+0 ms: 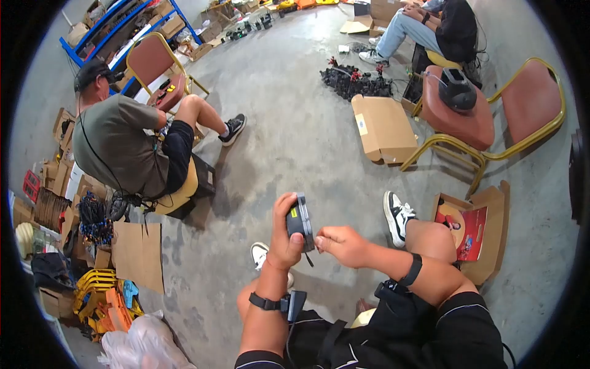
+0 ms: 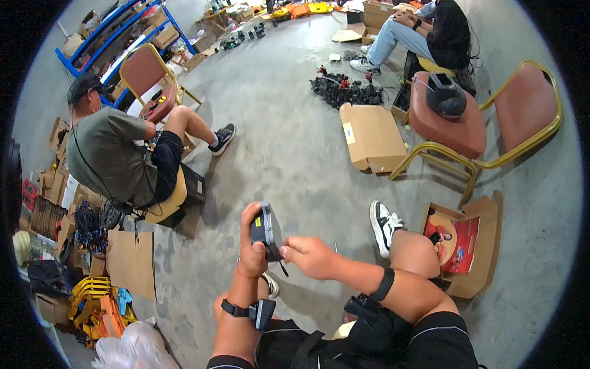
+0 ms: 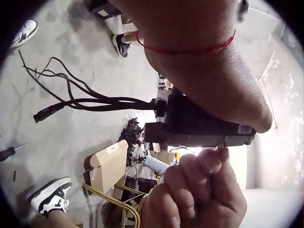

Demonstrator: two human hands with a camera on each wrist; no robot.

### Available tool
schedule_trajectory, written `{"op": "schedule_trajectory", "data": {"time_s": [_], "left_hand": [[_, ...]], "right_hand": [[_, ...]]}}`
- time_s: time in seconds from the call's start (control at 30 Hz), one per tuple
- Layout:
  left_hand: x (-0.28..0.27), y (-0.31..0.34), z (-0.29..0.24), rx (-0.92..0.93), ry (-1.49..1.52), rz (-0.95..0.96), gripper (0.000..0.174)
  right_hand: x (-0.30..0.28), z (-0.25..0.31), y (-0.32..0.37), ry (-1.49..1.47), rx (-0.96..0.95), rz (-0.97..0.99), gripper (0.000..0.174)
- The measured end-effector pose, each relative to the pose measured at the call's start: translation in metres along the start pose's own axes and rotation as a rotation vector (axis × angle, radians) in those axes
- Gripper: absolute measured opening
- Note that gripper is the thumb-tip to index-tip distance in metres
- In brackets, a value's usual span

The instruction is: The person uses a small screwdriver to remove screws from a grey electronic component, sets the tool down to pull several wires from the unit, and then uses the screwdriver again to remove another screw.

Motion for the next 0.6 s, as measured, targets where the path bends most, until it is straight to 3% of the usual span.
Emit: {"op": "schedule_trajectory", "data": {"time_s": [0.07, 0.2, 0.27, 0.33, 0.37, 0.43, 0.6], "left_hand": [[-0.002, -0.002, -0.008, 0.018, -0.033, -0.01, 0.086], [0.0, -0.003, -0.005, -0.228, 0.159, -0.123, 0.077], [0.0, -0.001, 0.005, -0.588, 0.461, -0.168, 0.068], [0.004, -0.001, 0.012, -0.672, 0.493, -0.206, 0.066], [0.006, 0.001, 0.016, -0.752, 0.524, -0.238, 0.063], [0.01, 0.002, 0.019, -0.803, 0.54, -0.237, 0.063], [0.022, 0.005, 0.018, -0.922, 0.583, -0.178, 0.064]], "right_hand": [[-0.003, 0.004, 0.001, 0.021, 0.005, 0.037, 0.029], [-0.028, 0.033, -0.003, 0.305, -0.089, -0.028, 0.022], [-0.032, 0.036, -0.003, 0.43, -0.132, -0.096, 0.018], [-0.032, 0.041, -0.001, 0.49, -0.328, -0.175, 0.015], [-0.03, 0.039, -0.001, 0.485, -0.324, -0.172, 0.015], [-0.021, 0.038, 0.001, 0.586, -0.454, -0.166, 0.015], [-0.018, 0.041, 0.003, 0.618, -0.534, -0.166, 0.017]]}}
Point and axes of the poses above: each hand's wrist, its own y-axis away from the middle knuckle, its own x-axis out of the palm, z = x × y, the point moved 4 cm from there along -y, towards the middle knuckle, and after that the axes turned 4 degrees about -z, right-handed, at the moved point
